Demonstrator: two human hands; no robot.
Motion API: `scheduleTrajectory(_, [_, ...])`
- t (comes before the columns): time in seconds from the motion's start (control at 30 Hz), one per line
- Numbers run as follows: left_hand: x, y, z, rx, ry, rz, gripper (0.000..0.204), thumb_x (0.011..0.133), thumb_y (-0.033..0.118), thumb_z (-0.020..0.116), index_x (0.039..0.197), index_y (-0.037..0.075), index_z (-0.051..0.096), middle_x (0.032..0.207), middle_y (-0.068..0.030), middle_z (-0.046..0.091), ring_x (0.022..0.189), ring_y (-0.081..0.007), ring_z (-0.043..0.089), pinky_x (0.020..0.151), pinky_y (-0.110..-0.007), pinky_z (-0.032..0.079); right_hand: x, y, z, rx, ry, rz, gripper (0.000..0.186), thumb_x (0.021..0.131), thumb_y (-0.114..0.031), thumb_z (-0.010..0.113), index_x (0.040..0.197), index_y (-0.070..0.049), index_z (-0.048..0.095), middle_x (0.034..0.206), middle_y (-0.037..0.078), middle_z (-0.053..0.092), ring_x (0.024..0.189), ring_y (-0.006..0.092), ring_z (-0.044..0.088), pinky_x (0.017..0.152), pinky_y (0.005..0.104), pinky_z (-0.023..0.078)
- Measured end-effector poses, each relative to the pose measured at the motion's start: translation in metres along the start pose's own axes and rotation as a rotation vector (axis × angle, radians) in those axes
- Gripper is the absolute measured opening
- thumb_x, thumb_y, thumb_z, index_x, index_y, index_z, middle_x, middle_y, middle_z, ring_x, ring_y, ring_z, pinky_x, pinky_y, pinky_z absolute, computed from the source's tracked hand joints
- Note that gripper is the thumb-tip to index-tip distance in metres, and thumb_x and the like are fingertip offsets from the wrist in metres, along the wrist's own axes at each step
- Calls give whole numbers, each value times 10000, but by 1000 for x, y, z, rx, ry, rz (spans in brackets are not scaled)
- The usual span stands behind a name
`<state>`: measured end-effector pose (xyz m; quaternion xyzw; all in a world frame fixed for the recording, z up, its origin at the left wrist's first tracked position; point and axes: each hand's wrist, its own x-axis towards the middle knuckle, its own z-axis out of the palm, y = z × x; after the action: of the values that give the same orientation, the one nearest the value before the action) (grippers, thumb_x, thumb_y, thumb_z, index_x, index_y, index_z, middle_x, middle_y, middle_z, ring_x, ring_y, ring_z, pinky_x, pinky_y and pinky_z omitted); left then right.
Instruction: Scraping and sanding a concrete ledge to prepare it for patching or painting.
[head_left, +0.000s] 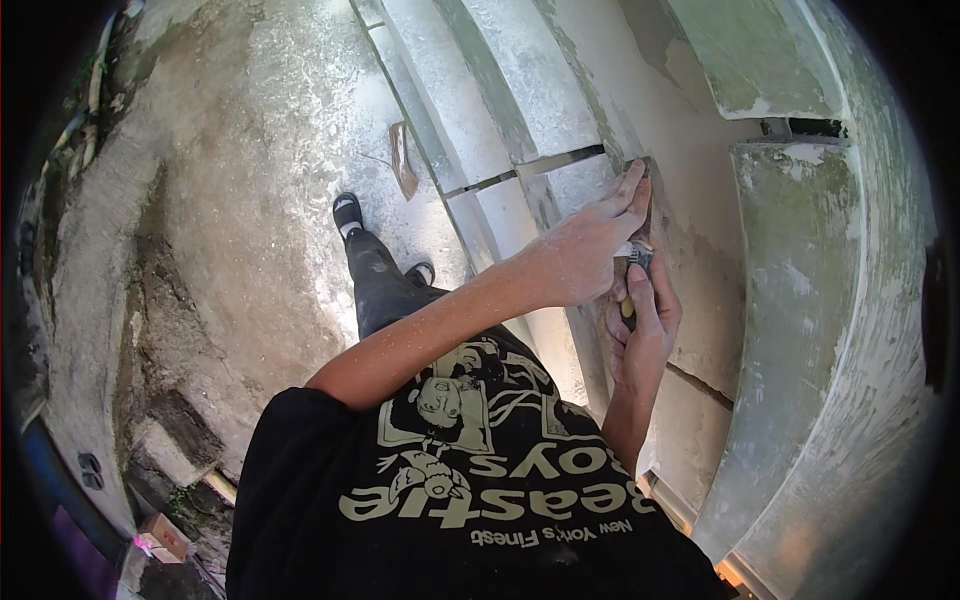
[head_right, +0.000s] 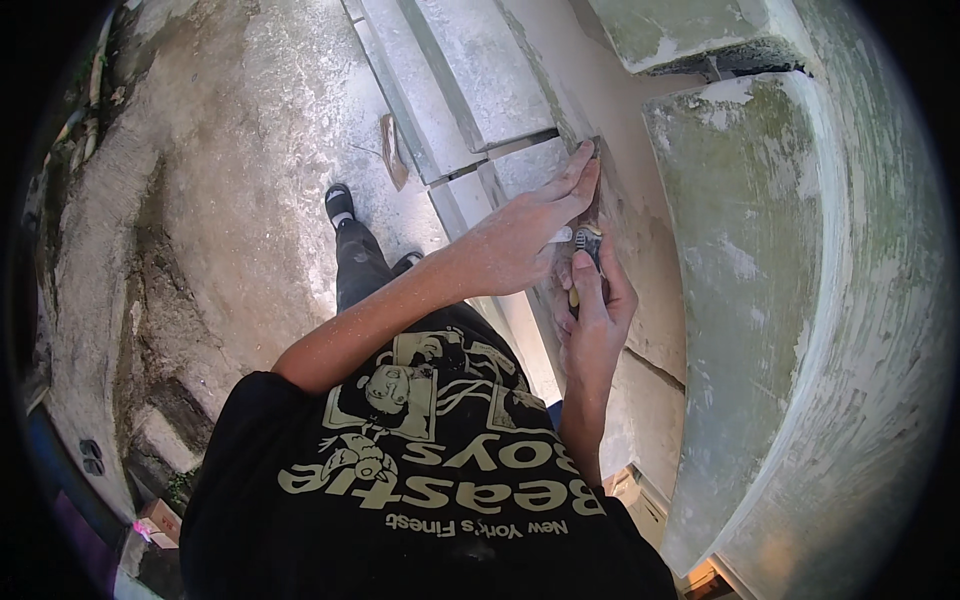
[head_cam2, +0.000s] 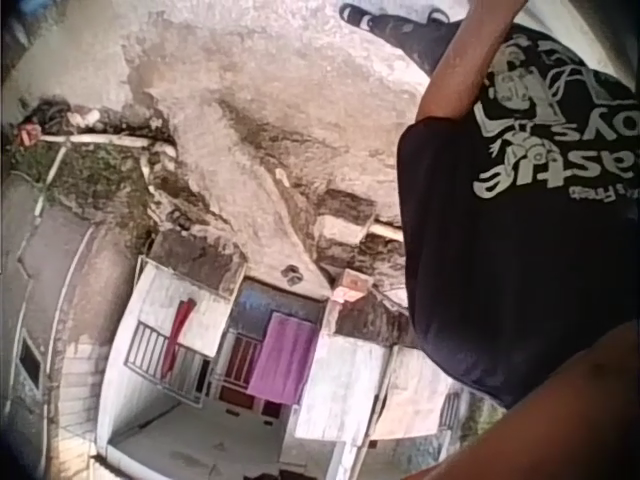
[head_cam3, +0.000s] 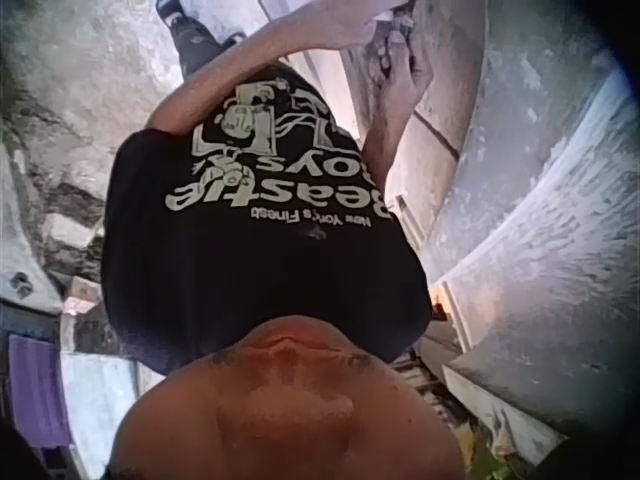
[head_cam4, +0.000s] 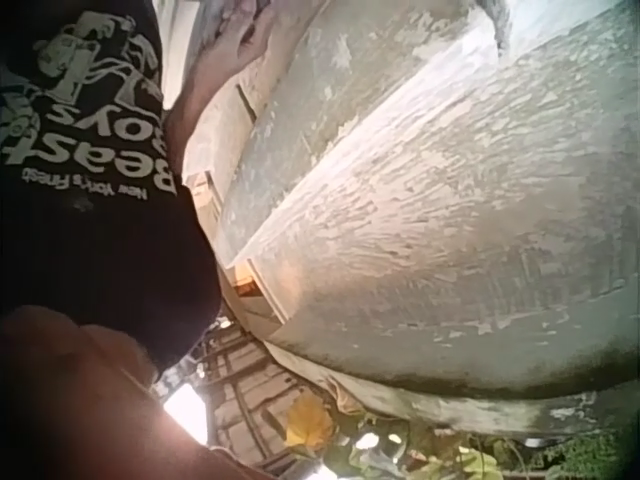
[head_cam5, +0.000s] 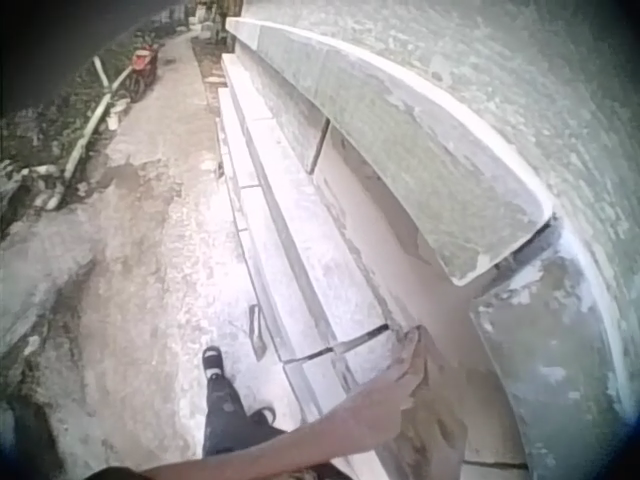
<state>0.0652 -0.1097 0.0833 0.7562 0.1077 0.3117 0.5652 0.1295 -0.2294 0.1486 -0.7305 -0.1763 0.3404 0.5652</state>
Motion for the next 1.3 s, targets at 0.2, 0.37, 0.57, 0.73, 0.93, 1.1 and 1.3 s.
scheduleTrajectory(0.2, [0,3,-2,0,-6,-9,831,767,-91,527,1521,-110,179,1608,-338,65,1442,-482,262,1197,-451,295,-4,-3,1,33,-14,9,481,1015,-115,556,1476,-15,463,801,-5,540,483,12,336,396,186,220])
scheduleTrajectory(0.37, [6,-1,0,56,54,16,828,771,-59,571,1509,-118,201,1596,-357,87,1420,-497,292,1173,-457,329,6,-4,10,66,-28,-2,475,1018,-126,556,1475,-33,463,798,-23,548,453,2,322,363,184,194])
scheduleTrajectory(0.57, [8,-1,-1,9,18,-8,838,776,-52,578,1512,-117,181,1580,-375,122,1417,-500,292,1168,-443,339,6,-6,7,42,-36,4,521,986,-118,611,1477,-19,467,814,-27,540,498,8,350,399,208,210])
scheduleTrajectory(0.73, [8,-10,-2,78,51,87,829,787,-55,566,1520,-102,181,1580,-369,135,1408,-504,302,1165,-449,345,6,-4,18,24,11,-31,512,983,-77,590,1477,-20,470,803,-42,532,518,3,346,413,197,226])
scheduleTrajectory(0.93, [5,-7,-9,53,-12,-26,826,783,-41,579,1509,-108,191,1591,-357,113,1396,-507,328,1168,-463,338,3,6,11,-13,-15,-59,503,981,-43,569,1471,5,468,839,-45,558,532,-2,353,430,180,239])
scheduleTrajectory(1.1, [7,-9,2,-47,48,-6,804,777,-56,580,1493,-117,219,1592,-355,113,1418,-505,287,1177,-461,325,14,0,19,27,-13,-60,498,977,-14,553,1466,19,469,850,-33,586,543,-10,361,430,177,238])
scheduleTrajectory(1.3, [4,-5,4,-3,-7,42,796,778,-71,585,1487,-131,229,1601,-349,89,1450,-489,242,1192,-445,302,5,15,9,-79,55,-133,487,983,-23,555,1464,-7,487,814,-59,547,555,-8,350,448,189,264])
